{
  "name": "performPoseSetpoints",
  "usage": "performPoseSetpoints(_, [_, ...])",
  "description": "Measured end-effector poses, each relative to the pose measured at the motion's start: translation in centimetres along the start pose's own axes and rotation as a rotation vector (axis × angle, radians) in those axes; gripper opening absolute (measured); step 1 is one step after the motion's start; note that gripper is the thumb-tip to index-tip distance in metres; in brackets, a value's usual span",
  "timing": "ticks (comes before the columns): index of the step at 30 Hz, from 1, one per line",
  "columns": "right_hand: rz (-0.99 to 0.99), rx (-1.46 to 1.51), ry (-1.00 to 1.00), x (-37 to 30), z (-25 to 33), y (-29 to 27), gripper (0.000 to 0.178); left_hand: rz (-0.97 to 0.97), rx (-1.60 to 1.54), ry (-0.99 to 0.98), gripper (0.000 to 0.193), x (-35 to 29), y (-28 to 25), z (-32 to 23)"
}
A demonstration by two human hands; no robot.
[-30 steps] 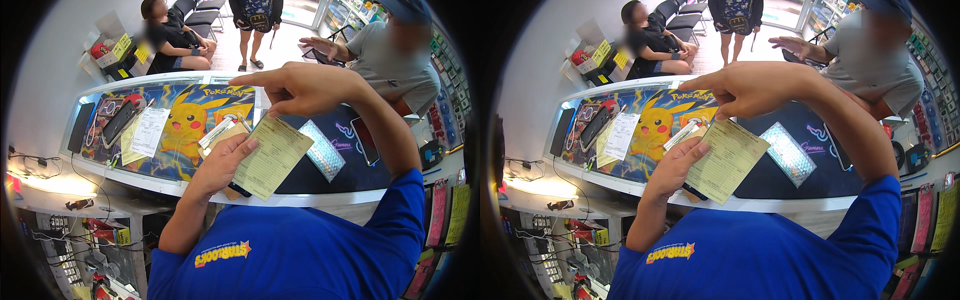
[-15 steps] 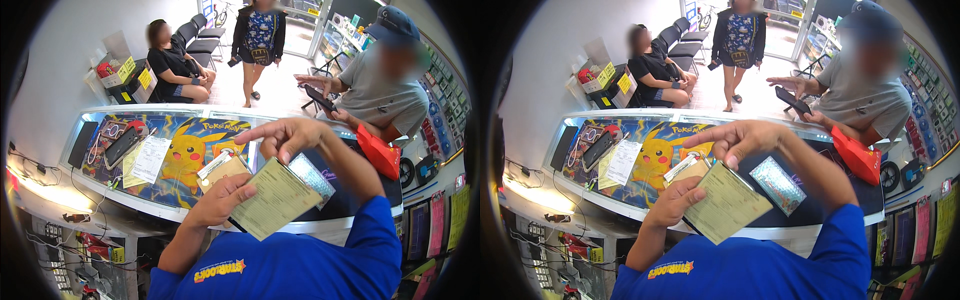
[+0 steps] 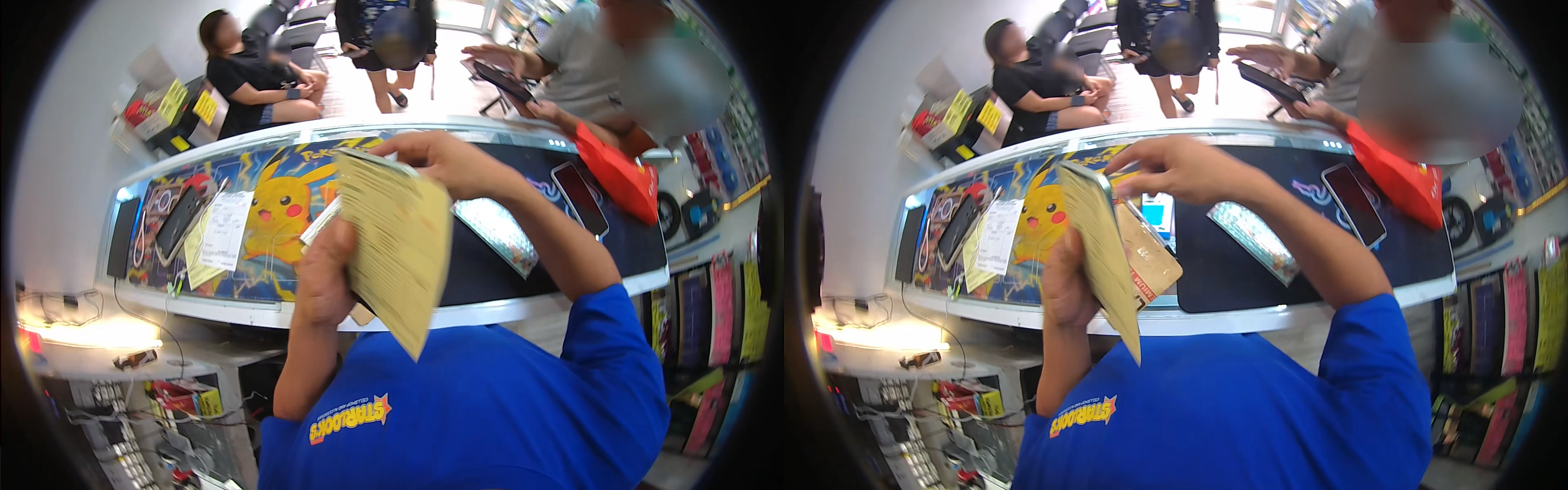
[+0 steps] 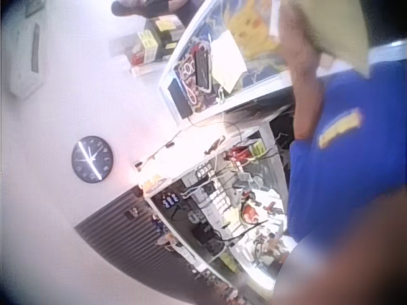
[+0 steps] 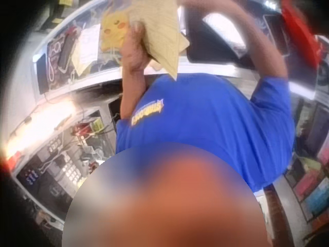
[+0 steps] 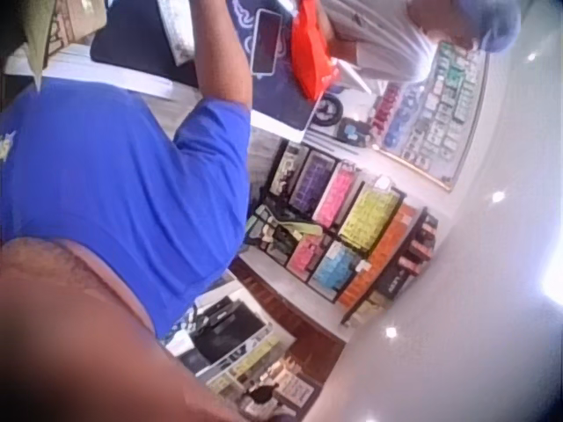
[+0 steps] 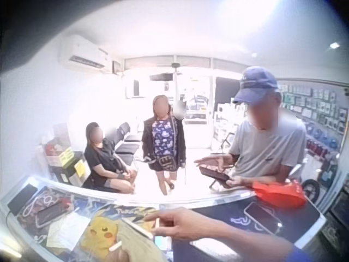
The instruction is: The person retrieves a smartphone from a shelf, walks to the counter, and writes on a repair form with a pen. They then handle the phone, remove a protective film, and place the phone on the counter while continuing to fill out paperwork.
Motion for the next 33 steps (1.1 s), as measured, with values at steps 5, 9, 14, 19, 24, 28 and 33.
performPoseSetpoints(5, [-0.190,-0.905,0.352,-10.5,-3.4,-3.6,0.078,-0.279,0.031,0.074,0.046,0.0,-1.7,-0.7])
performPoseSetpoints(9, [-0.340,-0.897,0.461,-16.8,-4.6,-0.2,0.092,-0.323,0.024,-0.001,0.043,0.7,-2.5,1.4])
performPoseSetpoints(14, [-0.407,-0.517,0.535,-17.2,-4.1,-0.7,0.089,-0.265,-0.061,-0.114,0.041,1.7,0.8,2.9])
performPoseSetpoints(19, [-0.514,0.202,0.459,-17.2,-6.4,-2.0,0.046,-0.123,-0.147,-0.253,0.041,2.5,3.4,4.6])
performPoseSetpoints(24, [-0.727,0.737,0.189,-15.7,-5.3,0.9,0.033,-0.016,-0.148,-0.272,0.042,3.2,4.5,7.1])
performPoseSetpoints(28, [-0.678,1.001,0.119,-14.7,-4.3,4.2,0.033,-0.049,-0.119,-0.235,0.043,2.7,5.6,7.7])
performPoseSetpoints(33, [-0.595,1.212,0.116,-14.4,-2.4,5.7,0.040,-0.158,0.025,-0.146,0.047,1.9,5.6,8.3])
Point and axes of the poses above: each hand's wrist, its own x-axis towards the middle knuckle, its own y-axis out of the palm, z = x × y, the point moved 2 cm from there along x, towards the middle knuckle, and after that the axes turned 2 degrees about -z, right-handed, at the moved point
